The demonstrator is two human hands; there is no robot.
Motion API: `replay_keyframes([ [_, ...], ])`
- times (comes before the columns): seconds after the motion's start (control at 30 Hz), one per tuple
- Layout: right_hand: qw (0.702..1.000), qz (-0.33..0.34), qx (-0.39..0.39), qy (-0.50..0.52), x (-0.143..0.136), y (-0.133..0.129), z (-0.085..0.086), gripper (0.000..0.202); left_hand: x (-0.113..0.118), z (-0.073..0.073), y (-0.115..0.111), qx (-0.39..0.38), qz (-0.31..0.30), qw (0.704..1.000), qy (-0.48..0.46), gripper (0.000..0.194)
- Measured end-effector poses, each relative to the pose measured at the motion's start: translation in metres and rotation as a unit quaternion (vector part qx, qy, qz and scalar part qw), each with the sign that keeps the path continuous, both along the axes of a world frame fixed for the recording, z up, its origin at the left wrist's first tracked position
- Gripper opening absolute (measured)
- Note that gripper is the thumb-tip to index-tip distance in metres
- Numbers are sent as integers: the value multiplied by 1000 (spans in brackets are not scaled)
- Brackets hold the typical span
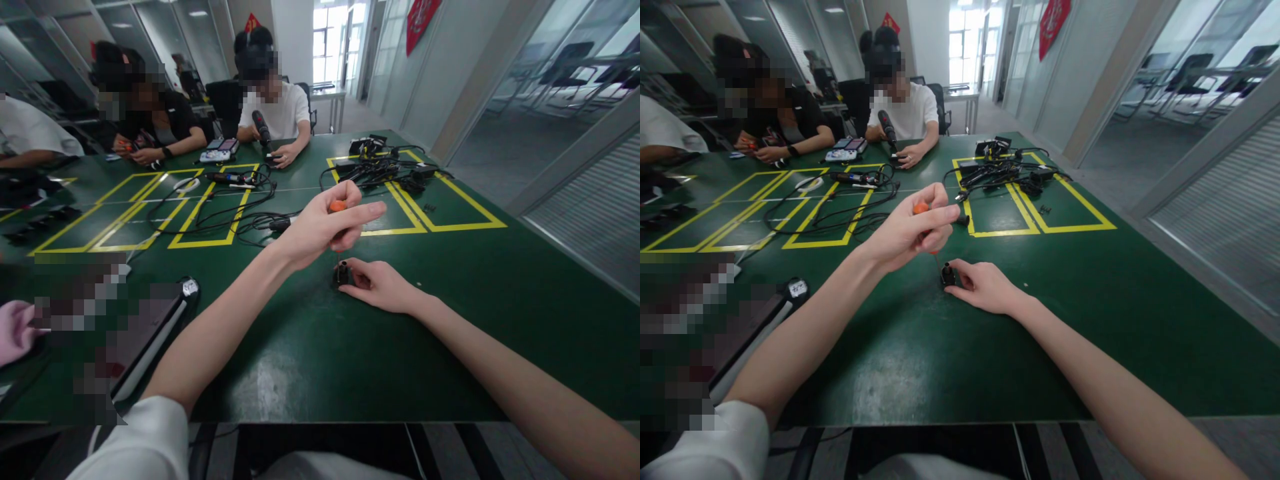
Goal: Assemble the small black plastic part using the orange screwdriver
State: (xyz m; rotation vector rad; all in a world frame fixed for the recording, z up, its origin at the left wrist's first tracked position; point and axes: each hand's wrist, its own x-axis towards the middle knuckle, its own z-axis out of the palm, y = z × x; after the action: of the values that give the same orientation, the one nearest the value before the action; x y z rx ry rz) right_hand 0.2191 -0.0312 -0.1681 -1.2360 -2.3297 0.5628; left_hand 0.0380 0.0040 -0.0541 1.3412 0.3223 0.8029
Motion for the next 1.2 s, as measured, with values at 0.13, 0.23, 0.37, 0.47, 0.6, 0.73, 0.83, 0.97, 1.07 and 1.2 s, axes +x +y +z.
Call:
replay_keyframes([
  [0.13, 1000, 6, 3, -2, 1, 1, -1, 23, 0, 5, -2, -25, -11, 1000, 2, 29],
  [0.23, 1000, 6, 9, -8, 1, 1, 0, 24, -4, 10, 1, -46, -36, 998, 10, 30],
  [0.37, 1000, 7, 6, -8, 1, 1, 0, 25, -9, 9, 5, -21, -49, 998, 29, 25],
  [0.47, 1000, 1, 4, -11, 0, 0, 0, 25, -9, 6, 5, 15, -51, 998, 28, 22],
  [0.6, 1000, -3, 0, -8, 0, 0, 1, 23, -5, 2, 1, 15, -36, 999, 6, 37],
  [0.73, 1000, 1, -5, -7, -1, 0, 1, 22, -3, 4, 0, 0, -8, 1000, 30, 28],
  [0.83, 1000, 3, 0, -12, -1, 0, 0, 23, -5, 8, 1, -10, -38, 999, 35, 30],
  [0.97, 1000, 3, 6, -17, 0, 0, -1, 23, -7, 8, 4, 4, -59, 998, 26, 31],
  [1.07, 1000, 1, 10, -16, 0, 0, -1, 23, -6, 4, 3, 16, -61, 998, 30, 26],
  [1.2, 1000, 1, 1, -5, 0, 0, -1, 21, -2, -1, -2, 19, -62, 998, 4, 40],
])
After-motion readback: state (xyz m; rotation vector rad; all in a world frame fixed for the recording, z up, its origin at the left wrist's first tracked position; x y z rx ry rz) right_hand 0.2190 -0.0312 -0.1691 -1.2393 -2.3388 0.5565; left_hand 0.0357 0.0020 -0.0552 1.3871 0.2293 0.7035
